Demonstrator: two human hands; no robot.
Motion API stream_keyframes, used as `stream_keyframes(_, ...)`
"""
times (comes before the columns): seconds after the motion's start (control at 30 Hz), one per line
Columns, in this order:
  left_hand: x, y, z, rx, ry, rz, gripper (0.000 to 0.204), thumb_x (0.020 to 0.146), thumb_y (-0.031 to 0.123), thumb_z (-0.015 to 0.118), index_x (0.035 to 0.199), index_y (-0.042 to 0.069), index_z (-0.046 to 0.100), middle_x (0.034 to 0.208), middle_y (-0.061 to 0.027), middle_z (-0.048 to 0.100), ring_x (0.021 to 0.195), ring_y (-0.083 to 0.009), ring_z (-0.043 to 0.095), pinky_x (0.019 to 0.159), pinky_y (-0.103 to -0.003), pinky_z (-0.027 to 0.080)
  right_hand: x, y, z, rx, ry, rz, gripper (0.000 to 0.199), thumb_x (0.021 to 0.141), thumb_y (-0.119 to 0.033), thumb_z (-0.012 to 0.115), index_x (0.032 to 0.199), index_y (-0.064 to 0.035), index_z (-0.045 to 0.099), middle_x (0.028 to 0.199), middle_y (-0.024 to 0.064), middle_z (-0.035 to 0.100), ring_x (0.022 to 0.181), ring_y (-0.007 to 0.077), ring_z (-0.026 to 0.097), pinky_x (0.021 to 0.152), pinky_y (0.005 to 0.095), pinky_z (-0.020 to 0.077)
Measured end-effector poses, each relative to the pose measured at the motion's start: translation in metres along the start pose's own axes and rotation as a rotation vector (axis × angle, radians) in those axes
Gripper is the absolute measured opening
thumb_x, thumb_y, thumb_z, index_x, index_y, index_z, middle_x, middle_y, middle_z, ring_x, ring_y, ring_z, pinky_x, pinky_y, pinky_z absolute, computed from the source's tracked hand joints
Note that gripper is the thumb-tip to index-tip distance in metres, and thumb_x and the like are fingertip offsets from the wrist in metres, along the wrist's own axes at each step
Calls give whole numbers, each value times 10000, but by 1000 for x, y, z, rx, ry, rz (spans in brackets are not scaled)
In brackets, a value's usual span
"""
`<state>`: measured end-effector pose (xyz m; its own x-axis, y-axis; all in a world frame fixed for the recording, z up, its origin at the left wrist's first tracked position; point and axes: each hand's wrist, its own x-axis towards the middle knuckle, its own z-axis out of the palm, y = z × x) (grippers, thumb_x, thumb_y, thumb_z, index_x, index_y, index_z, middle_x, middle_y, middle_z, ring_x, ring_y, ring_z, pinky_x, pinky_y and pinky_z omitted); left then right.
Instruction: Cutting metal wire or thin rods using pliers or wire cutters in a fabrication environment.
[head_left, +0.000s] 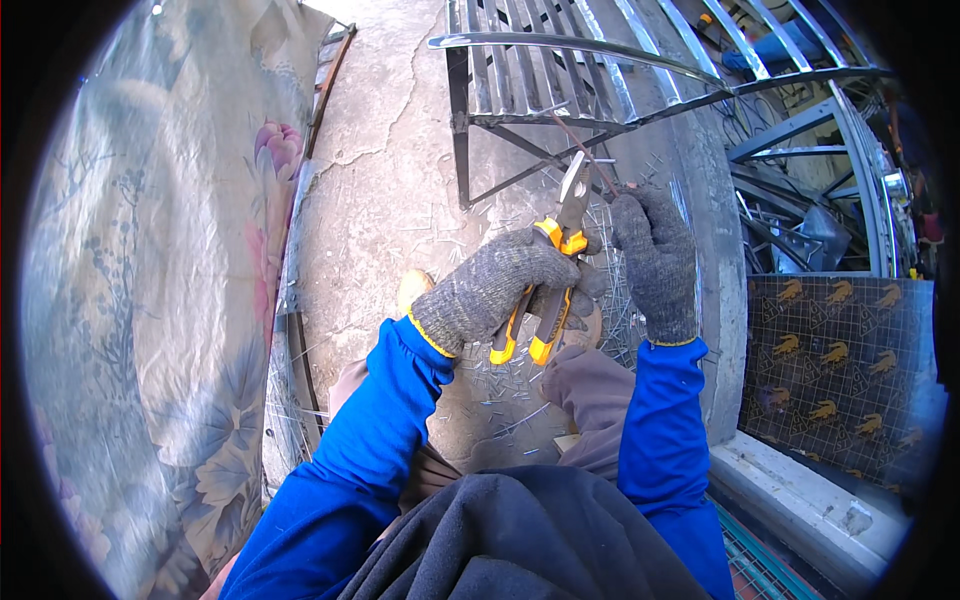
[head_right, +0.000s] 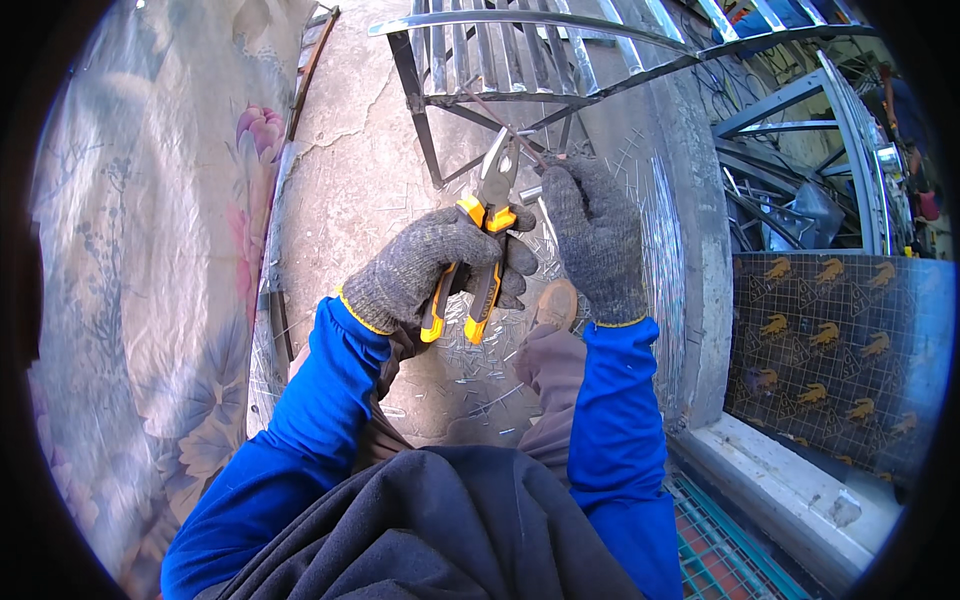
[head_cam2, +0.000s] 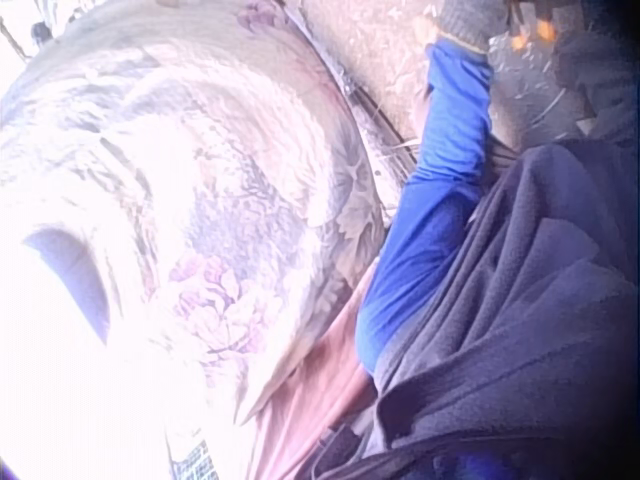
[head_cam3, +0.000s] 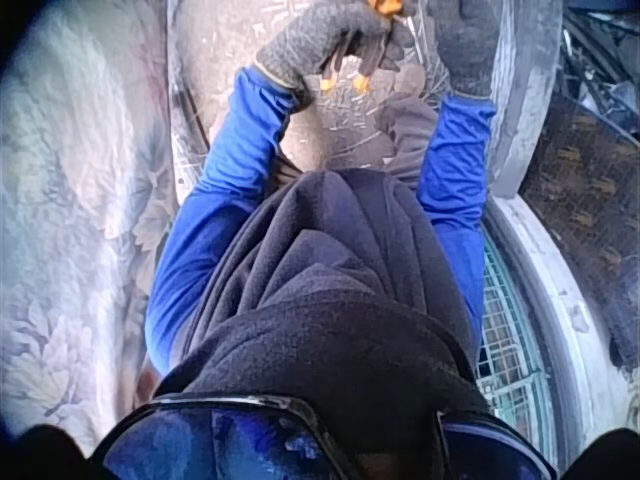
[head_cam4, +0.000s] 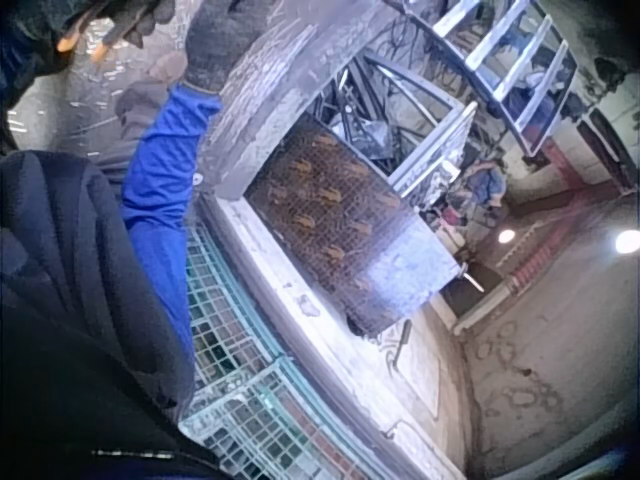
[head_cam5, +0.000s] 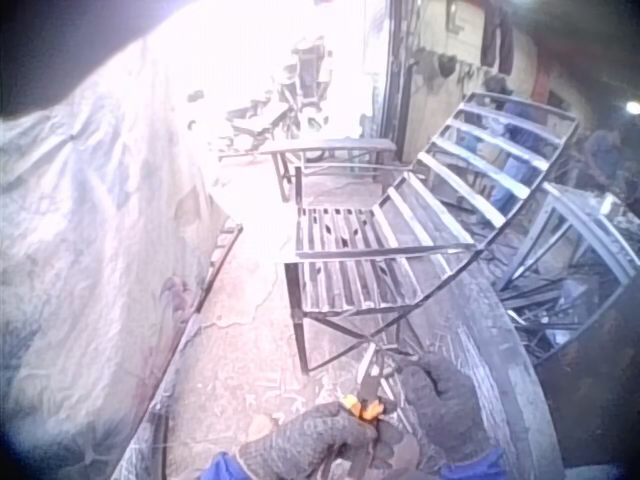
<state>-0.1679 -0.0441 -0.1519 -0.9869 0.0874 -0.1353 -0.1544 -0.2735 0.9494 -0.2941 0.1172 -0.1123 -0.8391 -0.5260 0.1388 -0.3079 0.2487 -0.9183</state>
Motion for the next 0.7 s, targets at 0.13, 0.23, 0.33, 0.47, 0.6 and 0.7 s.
stream_keyframes(0.13,-4,21,9,101,-4,81,401,835,92,550,1209,-55,545,990,-161,671,831,-227,682,782,-325,574,-1,11,-2,70,26,0,225,931,-139,638,1106,2,652,965,71,675,857,108,614,739,263,499)
stream_keyframes(0.23,-8,39,17,-437,28,-198,362,842,87,550,1173,-58,558,946,-152,666,825,-224,680,756,-318,573,1,18,-10,85,13,-22,237,918,-132,655,1113,3,653,989,62,675,863,104,611,750,260,498)
stream_keyframes(0.33,-12,34,20,-639,38,-284,334,848,103,571,1139,-61,572,926,-160,666,806,-229,682,746,-316,572,2,25,-18,121,-11,-22,243,904,-134,670,1105,2,658,978,54,674,851,95,606,751,257,497)
stream_keyframes(0.47,-8,19,28,-494,23,-252,289,872,135,597,1092,-53,591,902,-165,679,766,-232,683,743,-305,571,2,18,-25,77,-23,-95,231,896,-135,675,1082,1,668,934,45,680,828,94,600,737,254,494)
stream_keyframes(0.6,-9,38,40,-575,14,-289,210,897,158,610,984,-33,601,765,-101,642,646,-185,645,636,-285,544,3,9,-33,-14,-73,-13,205,907,-175,670,1010,0,698,872,45,688,809,102,613,726,267,495)
stream_keyframes(0.7,-8,32,44,-584,16,-274,192,893,172,619,925,-17,601,721,-85,621,600,-164,619,577,-272,516,3,2,-36,-52,-130,40,207,924,-196,653,989,-9,713,878,56,697,812,112,626,732,278,498)
